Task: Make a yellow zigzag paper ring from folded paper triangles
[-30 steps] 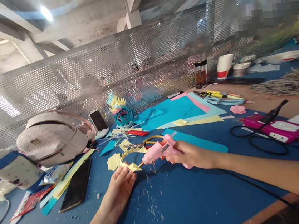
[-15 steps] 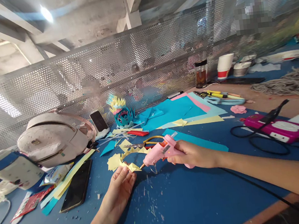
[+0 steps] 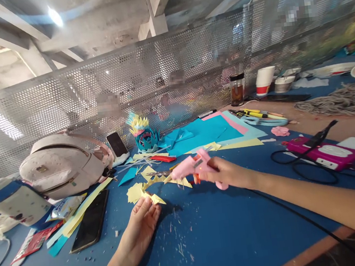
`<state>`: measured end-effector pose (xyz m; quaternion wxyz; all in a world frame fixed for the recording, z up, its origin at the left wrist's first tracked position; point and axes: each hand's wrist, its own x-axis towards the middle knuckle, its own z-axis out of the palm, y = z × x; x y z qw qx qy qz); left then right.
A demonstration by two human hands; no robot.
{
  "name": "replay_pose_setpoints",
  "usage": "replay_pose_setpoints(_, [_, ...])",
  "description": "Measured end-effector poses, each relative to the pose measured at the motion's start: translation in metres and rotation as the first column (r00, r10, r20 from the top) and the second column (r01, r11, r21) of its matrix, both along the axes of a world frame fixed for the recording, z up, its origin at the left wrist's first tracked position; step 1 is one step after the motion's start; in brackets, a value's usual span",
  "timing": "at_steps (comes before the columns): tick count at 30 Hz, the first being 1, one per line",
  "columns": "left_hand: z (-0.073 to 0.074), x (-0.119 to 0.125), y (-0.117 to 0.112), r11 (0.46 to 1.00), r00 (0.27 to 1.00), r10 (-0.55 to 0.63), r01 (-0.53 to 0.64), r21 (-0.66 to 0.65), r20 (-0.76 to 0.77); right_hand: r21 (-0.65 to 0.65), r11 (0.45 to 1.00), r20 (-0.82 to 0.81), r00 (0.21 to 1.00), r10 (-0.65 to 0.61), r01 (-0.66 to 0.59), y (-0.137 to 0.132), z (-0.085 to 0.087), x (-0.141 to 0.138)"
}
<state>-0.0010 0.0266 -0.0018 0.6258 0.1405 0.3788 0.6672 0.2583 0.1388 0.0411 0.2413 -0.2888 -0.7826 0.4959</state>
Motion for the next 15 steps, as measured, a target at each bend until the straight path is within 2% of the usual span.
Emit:
replay_pose_setpoints(2, [-0.002,-0.002,0.000,1.000,1.000,0.004,-0.004,-0.002,0.004,0.068,0.976,-0.008,0.979,-0.206,0.206,0.014,0.006,0.007])
replay_pose_setpoints(3, [-0.003,-0.003,0.000,1.000,1.000,0.007,-0.007,-0.005,0.008,0.124,0.955,0.010,0.962,-0.274,0.270,0.023,0.009,0.012])
replay_pose_setpoints(7, [-0.007,-0.005,0.001,1.000,1.000,0.007,-0.007,0.008,0.027,0.396,0.865,0.133,0.913,-0.386,0.308,0.054,0.018,0.041])
replay_pose_setpoints(9, [-0.006,-0.006,0.001,1.000,0.999,0.008,-0.009,0.015,0.036,0.452,0.826,0.192,0.867,-0.459,0.337,0.063,0.015,0.056])
replay_pose_setpoints(12, [-0.005,-0.005,0.001,1.000,0.999,0.009,-0.009,0.007,0.035,0.482,0.807,0.324,0.787,-0.525,0.340,0.065,0.004,0.070])
replay_pose_setpoints(13, [-0.004,-0.004,0.000,1.000,0.999,0.008,-0.008,0.005,0.031,0.491,0.801,0.344,0.769,-0.539,0.341,0.063,0.000,0.073])
replay_pose_setpoints(15, [-0.002,-0.003,0.000,1.000,1.000,0.008,-0.008,0.005,0.026,0.530,0.755,0.343,0.717,-0.607,0.386,0.060,-0.006,0.078])
